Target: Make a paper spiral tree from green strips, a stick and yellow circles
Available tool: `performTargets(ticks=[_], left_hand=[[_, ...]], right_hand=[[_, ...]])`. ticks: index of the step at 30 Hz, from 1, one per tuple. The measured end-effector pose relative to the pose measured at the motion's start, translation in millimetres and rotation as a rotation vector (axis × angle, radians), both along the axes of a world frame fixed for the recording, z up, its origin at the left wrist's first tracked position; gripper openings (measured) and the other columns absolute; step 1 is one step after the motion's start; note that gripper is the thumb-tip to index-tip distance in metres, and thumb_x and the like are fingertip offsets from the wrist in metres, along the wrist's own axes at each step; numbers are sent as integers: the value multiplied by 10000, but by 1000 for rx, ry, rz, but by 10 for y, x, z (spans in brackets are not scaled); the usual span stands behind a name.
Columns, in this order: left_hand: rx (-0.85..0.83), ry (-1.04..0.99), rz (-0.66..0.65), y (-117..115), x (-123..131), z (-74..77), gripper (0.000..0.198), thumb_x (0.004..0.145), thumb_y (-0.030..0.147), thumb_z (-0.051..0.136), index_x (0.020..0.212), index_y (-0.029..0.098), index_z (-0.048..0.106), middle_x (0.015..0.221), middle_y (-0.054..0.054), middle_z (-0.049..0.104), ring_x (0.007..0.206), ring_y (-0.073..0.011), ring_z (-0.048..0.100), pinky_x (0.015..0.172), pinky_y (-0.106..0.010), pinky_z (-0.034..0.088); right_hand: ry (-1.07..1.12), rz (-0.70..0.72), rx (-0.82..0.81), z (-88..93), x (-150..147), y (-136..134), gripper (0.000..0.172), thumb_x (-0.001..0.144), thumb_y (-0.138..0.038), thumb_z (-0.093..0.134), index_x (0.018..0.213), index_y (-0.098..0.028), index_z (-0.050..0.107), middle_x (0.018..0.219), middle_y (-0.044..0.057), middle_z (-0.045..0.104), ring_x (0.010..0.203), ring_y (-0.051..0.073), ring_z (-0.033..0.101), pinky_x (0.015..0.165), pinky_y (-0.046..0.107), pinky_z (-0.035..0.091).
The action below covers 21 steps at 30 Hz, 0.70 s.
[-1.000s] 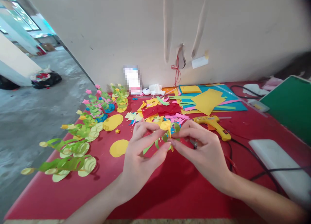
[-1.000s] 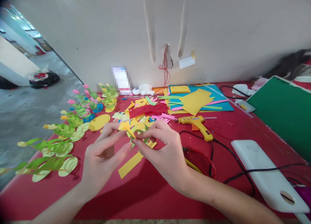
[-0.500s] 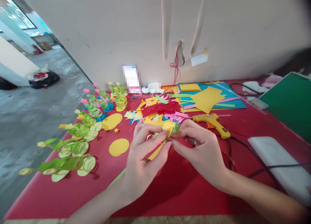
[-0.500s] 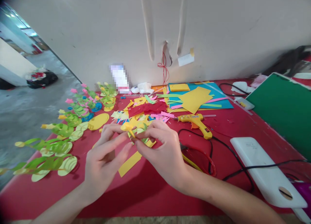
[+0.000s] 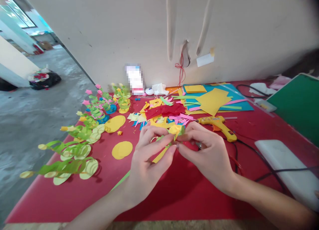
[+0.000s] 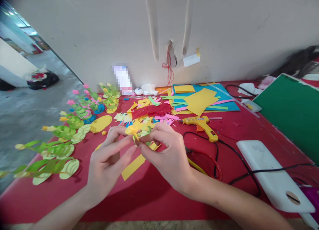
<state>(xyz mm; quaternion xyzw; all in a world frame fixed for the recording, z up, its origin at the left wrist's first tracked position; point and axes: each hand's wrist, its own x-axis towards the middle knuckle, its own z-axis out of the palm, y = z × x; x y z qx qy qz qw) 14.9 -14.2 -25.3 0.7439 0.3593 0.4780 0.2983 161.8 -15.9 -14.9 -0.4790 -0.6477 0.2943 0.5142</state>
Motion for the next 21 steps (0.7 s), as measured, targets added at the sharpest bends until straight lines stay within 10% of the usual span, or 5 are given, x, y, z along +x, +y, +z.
performTargets(ticks=[21], left_hand=[[-201,-123,-104,23,-10,17,289,826,127,496,996,329,613,994,-10,469,978,-142,440,806,-260,411]], right_hand=[[5,-1,-2,-7,30,11,93,690,-129,590,603,-161,583,603,-7,494,583,98,456,529,245,372]])
